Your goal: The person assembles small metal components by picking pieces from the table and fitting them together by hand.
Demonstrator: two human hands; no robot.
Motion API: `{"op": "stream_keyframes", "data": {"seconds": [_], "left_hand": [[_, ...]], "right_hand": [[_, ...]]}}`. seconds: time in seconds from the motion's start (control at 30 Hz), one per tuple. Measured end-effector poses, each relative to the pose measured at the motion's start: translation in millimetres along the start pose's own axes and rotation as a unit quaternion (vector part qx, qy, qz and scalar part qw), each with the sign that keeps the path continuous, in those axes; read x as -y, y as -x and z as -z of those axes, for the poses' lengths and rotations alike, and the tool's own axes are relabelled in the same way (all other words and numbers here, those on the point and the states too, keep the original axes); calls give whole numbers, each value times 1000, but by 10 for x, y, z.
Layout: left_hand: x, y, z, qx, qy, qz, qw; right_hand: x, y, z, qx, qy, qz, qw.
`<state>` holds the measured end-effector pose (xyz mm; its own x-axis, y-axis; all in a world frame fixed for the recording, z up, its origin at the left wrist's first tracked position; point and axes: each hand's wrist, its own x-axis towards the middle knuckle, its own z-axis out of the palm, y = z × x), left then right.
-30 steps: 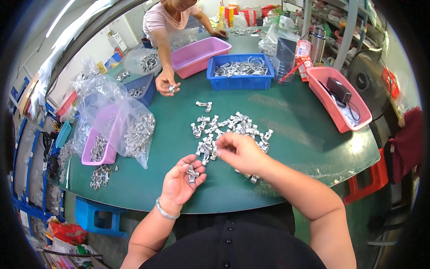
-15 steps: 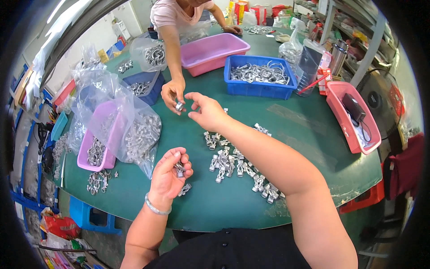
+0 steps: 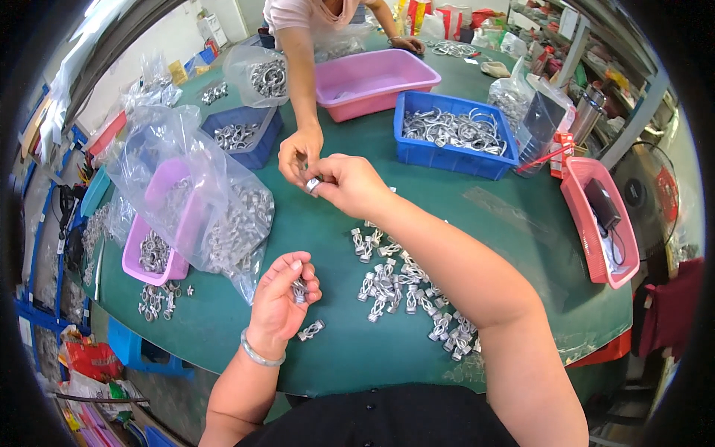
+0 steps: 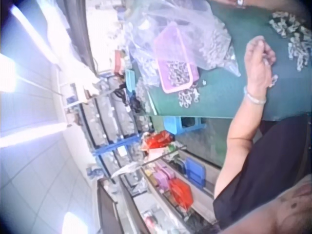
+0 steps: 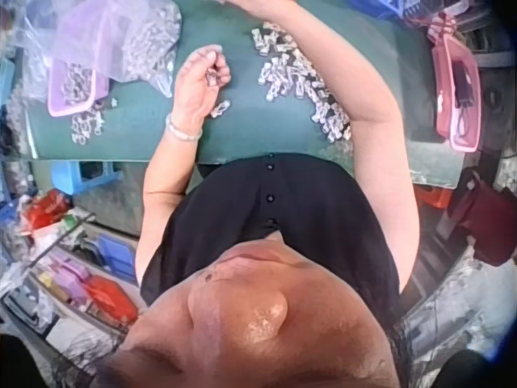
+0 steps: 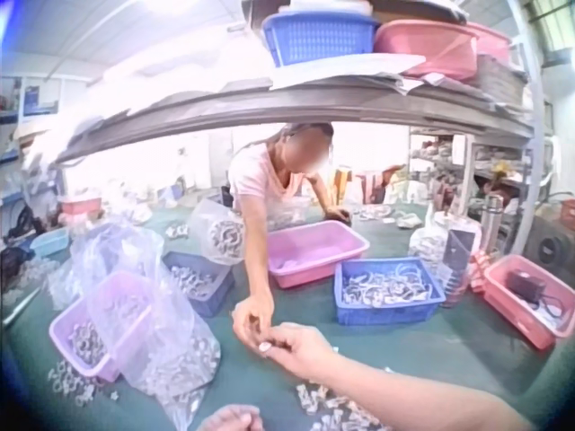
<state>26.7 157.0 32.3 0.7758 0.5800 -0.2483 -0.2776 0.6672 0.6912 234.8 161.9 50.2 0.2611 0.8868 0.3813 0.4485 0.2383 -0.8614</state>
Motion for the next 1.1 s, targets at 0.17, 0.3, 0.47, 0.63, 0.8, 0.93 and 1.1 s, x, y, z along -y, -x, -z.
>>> {"op": "stream_keyframes", "data": {"seconds": [0.17,0.3,0.47,0.63,0.8,0.93,1.1], "left_hand": [[-19,24,-80,-14,-17,-49,999],[4,40,-156,39,-33,-39,998],[76,127,-174,41,-42,-37,998],[103,205,-223,45,-58,-39,997],[143,259,-251,42,-80,-62,994],[149,283,-274,34,-98,-72,992],[143,308,-316,26,-110,-80,990]], "right_hand": [[361,325,23,36,57,49,996],[559,647,-28,69,11,52,996],[637,925,-81,46,-2,41,998],[595,1069,-84,53,-93,6,994],[670,1179,-58,57,-186,-43,980],[739,1212,-30,63,-205,-81,973],[759,1215,-19,63,-200,-83,974]]}}
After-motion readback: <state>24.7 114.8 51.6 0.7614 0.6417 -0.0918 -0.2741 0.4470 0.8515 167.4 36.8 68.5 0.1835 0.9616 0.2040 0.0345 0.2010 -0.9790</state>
